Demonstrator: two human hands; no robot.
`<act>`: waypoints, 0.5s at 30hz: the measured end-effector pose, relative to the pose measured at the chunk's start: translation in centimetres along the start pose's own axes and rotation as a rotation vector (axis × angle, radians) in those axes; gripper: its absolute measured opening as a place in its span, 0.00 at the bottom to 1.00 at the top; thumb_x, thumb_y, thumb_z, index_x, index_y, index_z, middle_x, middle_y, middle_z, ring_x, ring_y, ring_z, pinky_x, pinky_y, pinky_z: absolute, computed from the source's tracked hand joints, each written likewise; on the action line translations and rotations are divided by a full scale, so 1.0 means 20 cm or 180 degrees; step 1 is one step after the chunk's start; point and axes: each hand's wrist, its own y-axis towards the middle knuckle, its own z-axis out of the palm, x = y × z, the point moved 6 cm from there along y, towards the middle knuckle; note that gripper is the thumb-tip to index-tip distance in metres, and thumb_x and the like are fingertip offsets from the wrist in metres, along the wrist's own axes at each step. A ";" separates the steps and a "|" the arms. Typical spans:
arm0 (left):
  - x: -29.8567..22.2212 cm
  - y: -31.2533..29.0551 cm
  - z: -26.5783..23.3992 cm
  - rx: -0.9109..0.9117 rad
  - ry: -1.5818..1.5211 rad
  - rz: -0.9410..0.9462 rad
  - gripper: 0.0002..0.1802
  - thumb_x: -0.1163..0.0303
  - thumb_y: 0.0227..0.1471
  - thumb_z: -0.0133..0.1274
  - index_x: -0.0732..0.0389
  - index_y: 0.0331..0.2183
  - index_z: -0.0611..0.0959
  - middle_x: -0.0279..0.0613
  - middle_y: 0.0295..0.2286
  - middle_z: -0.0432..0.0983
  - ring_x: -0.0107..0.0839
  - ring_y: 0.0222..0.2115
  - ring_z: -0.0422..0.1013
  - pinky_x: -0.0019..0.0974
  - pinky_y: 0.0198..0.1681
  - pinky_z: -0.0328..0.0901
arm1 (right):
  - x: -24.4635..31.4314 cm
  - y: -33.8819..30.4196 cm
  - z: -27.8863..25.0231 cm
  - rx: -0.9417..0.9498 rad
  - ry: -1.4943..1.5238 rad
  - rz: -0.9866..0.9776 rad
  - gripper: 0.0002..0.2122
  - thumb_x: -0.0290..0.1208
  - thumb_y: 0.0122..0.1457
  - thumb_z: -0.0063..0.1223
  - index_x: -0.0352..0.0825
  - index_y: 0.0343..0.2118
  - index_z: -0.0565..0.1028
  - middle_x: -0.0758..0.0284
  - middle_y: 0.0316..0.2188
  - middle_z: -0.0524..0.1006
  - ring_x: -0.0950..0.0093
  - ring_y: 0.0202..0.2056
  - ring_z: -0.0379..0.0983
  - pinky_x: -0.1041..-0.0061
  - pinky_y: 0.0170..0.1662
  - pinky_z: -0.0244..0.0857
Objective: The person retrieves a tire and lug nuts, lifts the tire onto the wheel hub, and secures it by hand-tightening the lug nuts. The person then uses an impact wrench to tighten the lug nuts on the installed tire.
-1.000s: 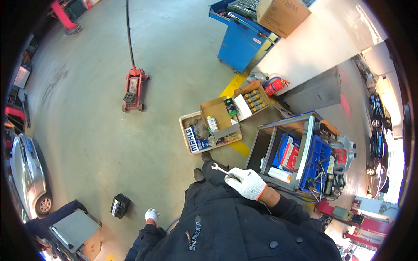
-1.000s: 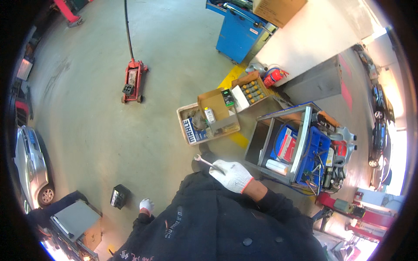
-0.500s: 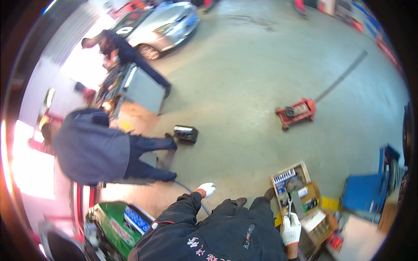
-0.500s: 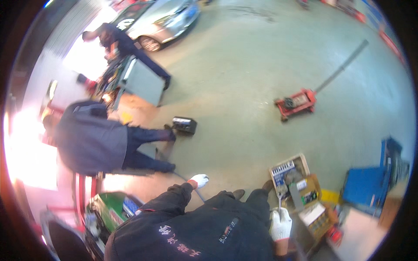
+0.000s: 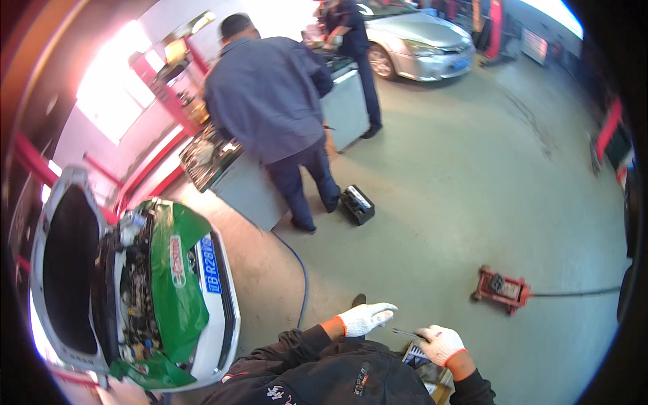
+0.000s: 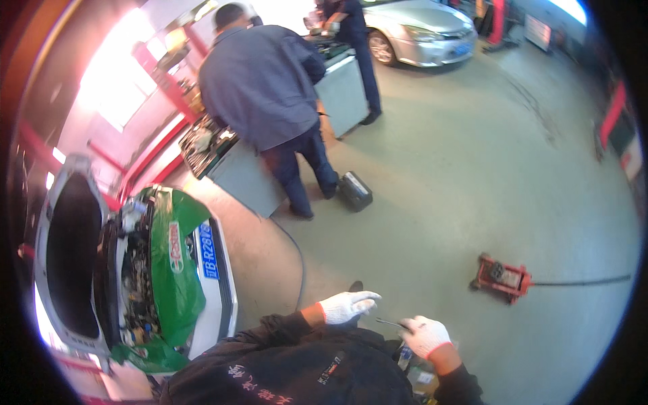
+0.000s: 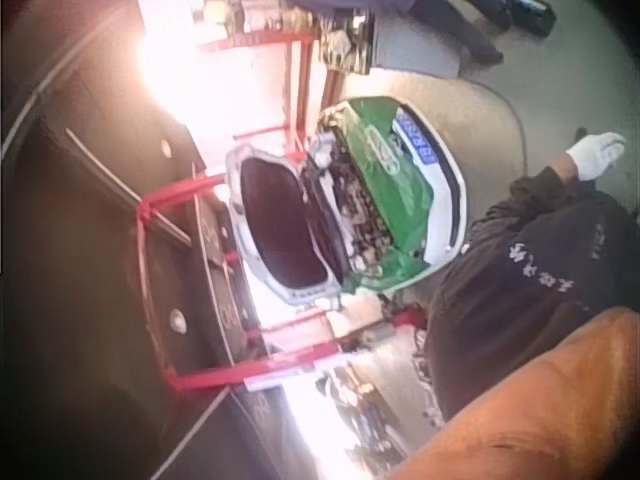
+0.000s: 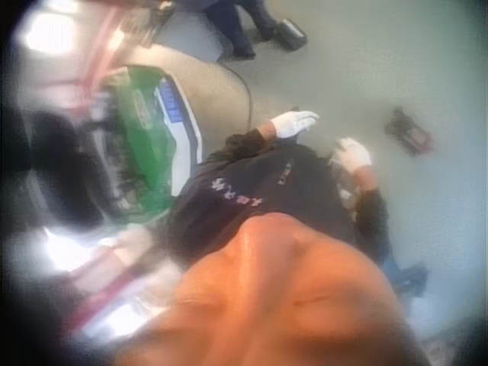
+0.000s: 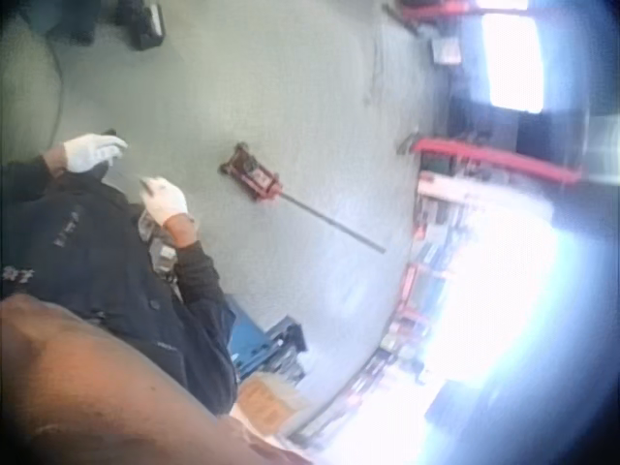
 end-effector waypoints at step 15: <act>0.71 -0.37 -2.01 -0.1655 -0.0687 -0.0665 0.19 0.54 0.71 0.49 0.60 0.46 0.83 0.41 0.29 0.80 0.34 0.31 0.75 0.41 0.41 0.71 | 0.92 2.49 -0.17 0.1138 0.0972 -0.0056 0.18 0.44 0.71 0.54 0.37 0.54 0.81 0.58 0.38 0.85 0.62 0.39 0.83 0.67 0.46 0.76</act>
